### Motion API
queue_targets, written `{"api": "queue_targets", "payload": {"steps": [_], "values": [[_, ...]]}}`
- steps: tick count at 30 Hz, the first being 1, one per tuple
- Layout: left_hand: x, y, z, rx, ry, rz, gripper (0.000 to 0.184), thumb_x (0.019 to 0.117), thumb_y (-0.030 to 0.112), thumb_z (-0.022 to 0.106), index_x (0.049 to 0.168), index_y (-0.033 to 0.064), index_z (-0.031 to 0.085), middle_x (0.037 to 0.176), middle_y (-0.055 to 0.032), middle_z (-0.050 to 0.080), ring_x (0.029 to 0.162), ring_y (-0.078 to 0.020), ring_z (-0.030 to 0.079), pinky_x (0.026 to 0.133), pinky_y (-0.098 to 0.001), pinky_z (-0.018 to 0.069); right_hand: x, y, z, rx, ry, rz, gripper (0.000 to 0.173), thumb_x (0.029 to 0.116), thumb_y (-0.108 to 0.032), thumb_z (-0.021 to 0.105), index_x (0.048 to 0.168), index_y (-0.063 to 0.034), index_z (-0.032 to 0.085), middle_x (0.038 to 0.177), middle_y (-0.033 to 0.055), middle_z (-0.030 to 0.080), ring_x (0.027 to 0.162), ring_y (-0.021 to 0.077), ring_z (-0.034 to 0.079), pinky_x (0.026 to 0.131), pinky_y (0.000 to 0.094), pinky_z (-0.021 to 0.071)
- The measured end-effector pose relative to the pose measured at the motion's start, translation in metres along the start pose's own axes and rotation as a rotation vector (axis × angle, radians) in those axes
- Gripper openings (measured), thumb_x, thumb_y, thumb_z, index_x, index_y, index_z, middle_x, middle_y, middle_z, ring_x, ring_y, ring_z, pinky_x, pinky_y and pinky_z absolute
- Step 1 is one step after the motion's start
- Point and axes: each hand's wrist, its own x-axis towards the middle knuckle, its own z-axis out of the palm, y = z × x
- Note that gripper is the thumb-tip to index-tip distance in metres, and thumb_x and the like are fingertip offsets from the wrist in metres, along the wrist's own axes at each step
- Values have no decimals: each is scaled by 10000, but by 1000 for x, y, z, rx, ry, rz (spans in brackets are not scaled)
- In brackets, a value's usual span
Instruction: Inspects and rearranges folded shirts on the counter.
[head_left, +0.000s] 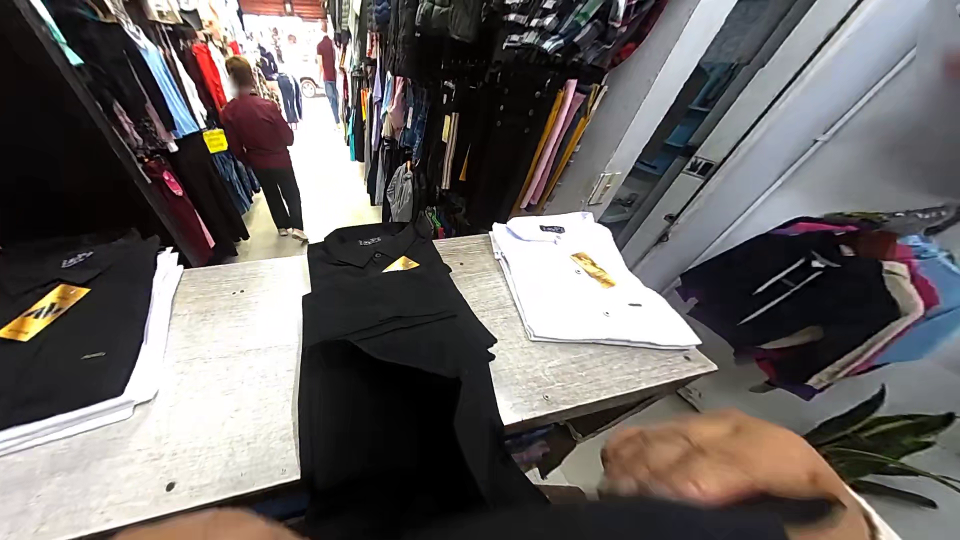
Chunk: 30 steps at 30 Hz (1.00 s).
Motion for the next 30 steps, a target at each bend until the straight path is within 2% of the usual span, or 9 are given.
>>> {"api": "queue_targets", "payload": {"steps": [2,4,8,13,16,19,23,26,30], "values": [[27,-15,-3,146,256,-147,184,966,309,661,884,151,706,823,160,711,821,133,638,742,-92,527,20,14,-12,-138,217,143,129,943,-269,675,1045,-269,754,968,-145,744,900,-58,676,776,143,564],[60,-54,-9,36,357,-285,120,970,301,654,919,218,723,822,154,729,760,58,680,685,-156,582,55,38,-22,-120,404,304,84,903,-240,717,951,-279,774,883,-132,745,791,-37,676,697,184,581],[126,-144,-8,-49,441,-612,110,998,108,604,1001,73,708,793,37,734,702,-28,694,673,-255,608,132,112,-45,160,468,579,153,992,-92,587,1090,-50,698,896,26,753,790,103,724,743,320,631],[127,-243,0,63,398,-942,172,967,121,696,1076,-12,703,912,-123,714,766,-154,645,762,-400,547,148,219,-42,-6,408,847,150,979,-87,661,1069,25,706,909,119,722,809,164,679,811,408,562],[125,-253,0,198,391,-912,132,948,121,724,1015,7,735,972,-127,717,867,-186,648,833,-426,522,140,234,-39,-94,419,851,113,968,-127,693,986,-19,720,836,74,718,749,126,662,760,375,548],[119,-260,-2,248,328,-866,157,959,106,705,1020,-37,729,1165,-215,688,1142,-325,629,1022,-536,460,133,236,-36,-165,393,793,171,972,-120,684,1107,-18,712,927,103,727,839,172,680,828,438,543],[114,-251,1,104,337,-960,233,1018,149,624,1157,-36,600,1001,-161,673,866,-200,623,808,-425,504,133,229,-36,-121,320,768,434,964,-76,663,1378,-44,534,1041,141,729,903,204,713,864,440,571],[101,-230,-2,-34,280,-1089,435,1029,180,612,1380,-30,463,1105,-199,675,894,-223,666,795,-414,551,130,209,-33,-38,302,841,425,963,-37,661,1357,-27,503,948,101,735,810,143,716,793,351,596],[71,-171,-4,-148,1,-1188,483,1033,140,572,1446,-23,385,1164,-151,651,942,-165,675,810,-349,574,102,192,-36,110,180,849,454,951,-110,615,1382,-47,488,990,55,752,854,114,735,812,296,613]]}}
